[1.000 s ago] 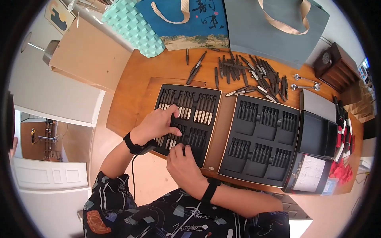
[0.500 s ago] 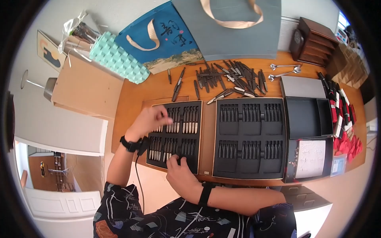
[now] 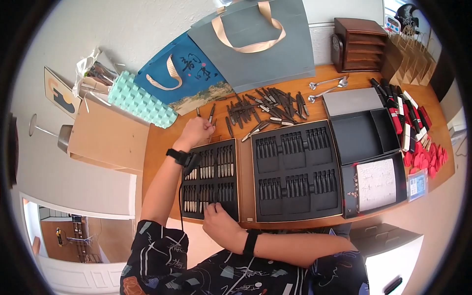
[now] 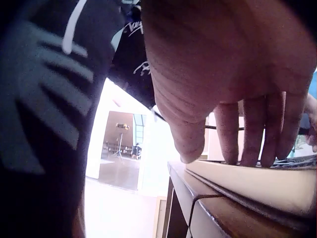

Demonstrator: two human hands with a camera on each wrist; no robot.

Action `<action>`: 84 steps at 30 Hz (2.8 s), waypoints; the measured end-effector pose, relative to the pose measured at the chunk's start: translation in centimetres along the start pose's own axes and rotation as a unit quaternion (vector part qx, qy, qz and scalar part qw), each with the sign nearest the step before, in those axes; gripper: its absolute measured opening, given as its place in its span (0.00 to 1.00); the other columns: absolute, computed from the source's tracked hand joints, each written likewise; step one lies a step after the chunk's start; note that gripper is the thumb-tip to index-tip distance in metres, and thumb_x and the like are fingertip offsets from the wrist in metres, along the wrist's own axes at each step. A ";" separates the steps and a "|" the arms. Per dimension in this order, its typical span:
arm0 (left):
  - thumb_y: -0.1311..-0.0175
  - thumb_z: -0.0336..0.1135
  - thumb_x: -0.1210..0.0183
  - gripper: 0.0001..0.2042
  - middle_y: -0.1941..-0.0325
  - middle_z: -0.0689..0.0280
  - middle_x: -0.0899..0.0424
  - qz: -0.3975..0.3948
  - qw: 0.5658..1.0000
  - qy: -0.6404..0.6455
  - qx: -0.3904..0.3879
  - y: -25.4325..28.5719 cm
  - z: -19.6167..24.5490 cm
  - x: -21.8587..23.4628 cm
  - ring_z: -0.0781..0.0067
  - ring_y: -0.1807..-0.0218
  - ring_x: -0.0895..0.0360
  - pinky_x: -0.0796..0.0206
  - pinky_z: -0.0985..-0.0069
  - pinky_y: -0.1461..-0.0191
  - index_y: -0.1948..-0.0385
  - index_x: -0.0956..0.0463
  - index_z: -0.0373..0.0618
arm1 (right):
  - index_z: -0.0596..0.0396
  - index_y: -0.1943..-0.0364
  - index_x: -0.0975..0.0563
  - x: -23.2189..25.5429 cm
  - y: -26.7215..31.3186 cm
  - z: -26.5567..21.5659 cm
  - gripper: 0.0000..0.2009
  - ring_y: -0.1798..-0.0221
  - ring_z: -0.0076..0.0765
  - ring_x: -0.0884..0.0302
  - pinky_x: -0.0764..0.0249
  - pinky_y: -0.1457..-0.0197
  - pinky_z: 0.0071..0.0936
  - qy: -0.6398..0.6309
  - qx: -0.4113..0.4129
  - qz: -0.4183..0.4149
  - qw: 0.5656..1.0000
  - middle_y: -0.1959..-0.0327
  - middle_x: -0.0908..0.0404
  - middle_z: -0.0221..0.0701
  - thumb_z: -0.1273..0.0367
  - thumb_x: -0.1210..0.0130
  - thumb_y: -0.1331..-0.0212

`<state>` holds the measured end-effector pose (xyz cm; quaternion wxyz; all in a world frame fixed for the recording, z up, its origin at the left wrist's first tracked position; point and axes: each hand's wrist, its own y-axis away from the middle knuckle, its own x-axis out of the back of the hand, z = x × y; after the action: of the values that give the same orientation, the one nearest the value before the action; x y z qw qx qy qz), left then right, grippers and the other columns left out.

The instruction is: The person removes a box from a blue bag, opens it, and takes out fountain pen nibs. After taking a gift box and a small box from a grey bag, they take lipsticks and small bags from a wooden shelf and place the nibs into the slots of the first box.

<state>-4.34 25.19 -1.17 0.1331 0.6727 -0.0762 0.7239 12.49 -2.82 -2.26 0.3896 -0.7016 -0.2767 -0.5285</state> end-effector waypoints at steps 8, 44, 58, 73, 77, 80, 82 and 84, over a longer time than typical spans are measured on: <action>0.24 0.33 0.37 0.07 0.64 0.70 0.12 -0.153 0.867 0.465 0.091 8.6 3.0 5.9 0.85 0.69 0.20 0.31 0.84 0.68 0.57 0.18 0.38 | 0.61 0.49 0.19 2.3 1.0 4.2 0.19 0.42 0.42 0.23 0.28 0.37 0.37 -0.124 -0.077 0.112 0.983 0.52 0.20 0.35 0.70 0.41 0.47; 0.32 0.34 0.28 0.11 0.69 0.68 0.18 -0.142 0.930 0.336 0.048 18.1 0.7 2.2 0.82 0.73 0.21 0.30 0.80 0.71 0.59 0.21 0.40 | 0.69 0.56 0.19 -0.3 -0.4 2.5 0.16 0.48 0.40 0.13 0.17 0.35 0.34 -0.139 -0.009 0.193 0.971 0.55 0.18 0.40 0.72 0.42 0.47; 0.47 0.44 0.19 0.22 0.71 0.63 0.21 -0.074 0.973 0.213 -0.053 17.9 0.8 0.9 0.68 0.72 0.22 0.29 0.70 0.68 0.67 0.24 0.41 | 0.65 0.62 0.15 -1.5 -1.2 1.2 0.13 0.46 0.47 0.16 0.22 0.37 0.37 -0.079 -0.042 0.129 0.988 0.58 0.16 0.41 0.70 0.41 0.49; 0.52 0.45 0.19 0.25 0.63 0.55 0.19 -0.116 0.979 0.169 -0.018 17.4 1.6 0.7 0.46 0.58 0.19 0.28 0.56 0.56 0.65 0.28 0.44 | 0.66 0.52 0.14 -1.4 -0.5 -0.6 0.19 0.33 0.58 0.25 0.22 0.37 0.45 -0.021 -0.039 0.028 0.999 0.42 0.19 0.52 0.65 0.43 0.39; 0.52 0.46 0.19 0.25 0.62 0.55 0.19 -0.126 0.979 0.160 -0.022 17.3 1.6 0.9 0.47 0.58 0.19 0.28 0.56 0.57 0.65 0.28 0.44 | 0.68 0.51 0.14 -1.2 -0.5 -0.4 0.20 0.34 0.59 0.25 0.23 0.37 0.45 -0.001 -0.025 0.010 1.000 0.41 0.19 0.54 0.64 0.43 0.39; 0.52 0.48 0.19 0.26 0.65 0.56 0.19 -0.112 0.982 0.146 -0.046 17.0 1.4 0.9 0.47 0.59 0.19 0.28 0.56 0.58 0.66 0.28 0.44 | 0.66 0.53 0.14 -1.1 -0.3 -0.4 0.18 0.33 0.59 0.25 0.23 0.35 0.45 0.006 -0.031 0.004 0.999 0.40 0.20 0.53 0.66 0.43 0.40; 0.49 0.45 0.19 0.22 0.72 0.61 0.19 -0.137 0.978 0.136 -0.072 16.2 1.1 1.4 0.60 0.70 0.20 0.30 0.64 0.65 0.70 0.25 0.43 | 0.73 0.49 0.15 -1.0 -0.1 -0.3 0.22 0.32 0.61 0.25 0.24 0.35 0.46 0.004 -0.015 0.003 1.000 0.40 0.20 0.57 0.65 0.43 0.40; 0.47 0.45 0.20 0.20 0.74 0.61 0.17 -0.145 0.972 0.177 -0.052 14.0 -0.2 1.9 0.64 0.71 0.19 0.29 0.67 0.67 0.71 0.23 0.43 | 0.74 0.49 0.15 -1.2 0.1 -0.3 0.22 0.31 0.62 0.25 0.24 0.34 0.47 0.003 -0.014 0.008 1.000 0.40 0.20 0.58 0.65 0.43 0.40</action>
<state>-8.82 12.07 1.63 0.2825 0.5303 0.0090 0.7993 12.10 -3.08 -3.43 0.3846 -0.7078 -0.2620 -0.5314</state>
